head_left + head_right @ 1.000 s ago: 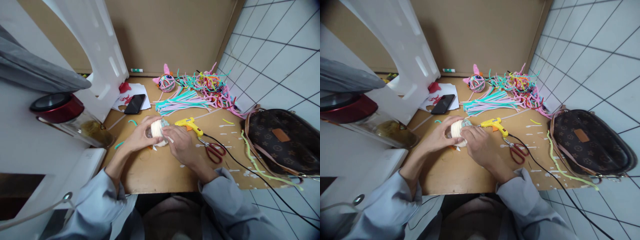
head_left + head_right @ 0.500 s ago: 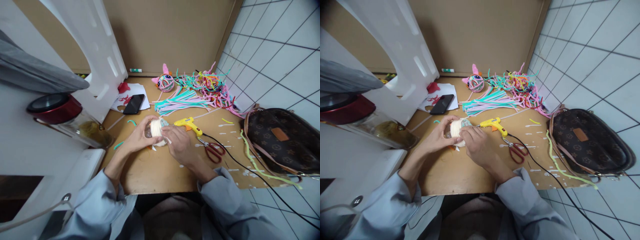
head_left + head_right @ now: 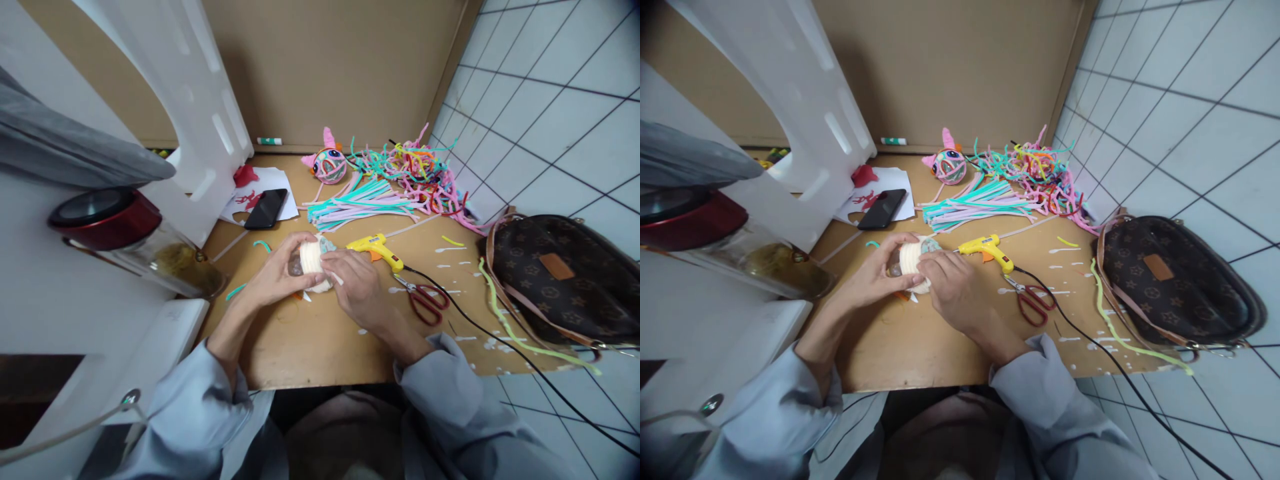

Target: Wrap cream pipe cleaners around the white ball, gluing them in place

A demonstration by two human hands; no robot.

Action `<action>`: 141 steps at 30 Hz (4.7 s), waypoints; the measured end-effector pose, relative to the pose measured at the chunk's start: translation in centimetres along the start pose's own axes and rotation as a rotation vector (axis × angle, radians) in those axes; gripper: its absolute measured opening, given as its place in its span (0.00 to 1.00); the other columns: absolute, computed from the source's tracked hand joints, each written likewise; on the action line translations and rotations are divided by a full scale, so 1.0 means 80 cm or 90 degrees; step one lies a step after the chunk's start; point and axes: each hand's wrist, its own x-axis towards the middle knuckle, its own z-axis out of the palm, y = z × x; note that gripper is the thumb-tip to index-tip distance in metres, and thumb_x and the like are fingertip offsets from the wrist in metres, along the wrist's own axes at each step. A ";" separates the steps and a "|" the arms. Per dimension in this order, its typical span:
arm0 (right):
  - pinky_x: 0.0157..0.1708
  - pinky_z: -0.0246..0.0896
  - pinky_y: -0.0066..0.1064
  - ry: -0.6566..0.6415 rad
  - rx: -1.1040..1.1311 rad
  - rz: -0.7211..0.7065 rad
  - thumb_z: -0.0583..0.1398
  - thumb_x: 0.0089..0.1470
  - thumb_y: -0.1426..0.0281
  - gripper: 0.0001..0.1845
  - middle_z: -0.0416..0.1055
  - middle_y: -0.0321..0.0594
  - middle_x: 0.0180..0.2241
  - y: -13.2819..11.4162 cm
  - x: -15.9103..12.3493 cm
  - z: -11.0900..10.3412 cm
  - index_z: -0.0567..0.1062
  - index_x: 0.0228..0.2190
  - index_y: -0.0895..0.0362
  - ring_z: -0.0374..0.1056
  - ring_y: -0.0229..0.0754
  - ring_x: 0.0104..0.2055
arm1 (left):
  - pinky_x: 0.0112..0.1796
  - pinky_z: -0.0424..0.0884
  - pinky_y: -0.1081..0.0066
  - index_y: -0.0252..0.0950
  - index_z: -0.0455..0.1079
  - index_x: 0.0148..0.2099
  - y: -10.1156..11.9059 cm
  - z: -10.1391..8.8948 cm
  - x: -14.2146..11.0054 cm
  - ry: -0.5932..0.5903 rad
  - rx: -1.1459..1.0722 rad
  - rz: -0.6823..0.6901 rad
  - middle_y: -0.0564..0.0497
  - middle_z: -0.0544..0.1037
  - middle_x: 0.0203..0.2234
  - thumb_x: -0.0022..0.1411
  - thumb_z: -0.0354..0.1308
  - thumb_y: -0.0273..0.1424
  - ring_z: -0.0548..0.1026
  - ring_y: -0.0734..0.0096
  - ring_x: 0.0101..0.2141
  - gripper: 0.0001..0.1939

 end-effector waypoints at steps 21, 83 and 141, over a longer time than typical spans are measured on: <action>0.47 0.68 0.40 0.017 0.021 -0.003 0.49 0.64 0.75 0.14 0.77 0.48 0.41 0.001 0.000 0.001 0.74 0.41 0.58 0.72 0.45 0.44 | 0.56 0.67 0.58 0.37 0.63 0.57 -0.002 -0.001 0.001 0.015 0.121 0.082 0.43 0.72 0.54 0.59 0.61 0.47 0.72 0.55 0.53 0.29; 0.50 0.69 0.41 0.006 0.054 0.011 0.51 0.62 0.77 0.13 0.77 0.50 0.42 0.000 -0.001 0.000 0.75 0.41 0.59 0.72 0.46 0.47 | 0.54 0.68 0.58 0.39 0.60 0.49 0.000 -0.003 -0.001 0.013 0.087 0.064 0.42 0.71 0.56 0.59 0.61 0.44 0.71 0.56 0.55 0.22; 0.46 0.67 0.35 -0.019 0.048 0.084 0.51 0.60 0.78 0.15 0.72 0.45 0.44 0.001 0.001 -0.005 0.75 0.41 0.55 0.70 0.43 0.47 | 0.59 0.66 0.54 0.39 0.66 0.57 -0.013 0.003 0.001 -0.005 0.152 0.179 0.40 0.67 0.57 0.54 0.67 0.51 0.68 0.50 0.58 0.35</action>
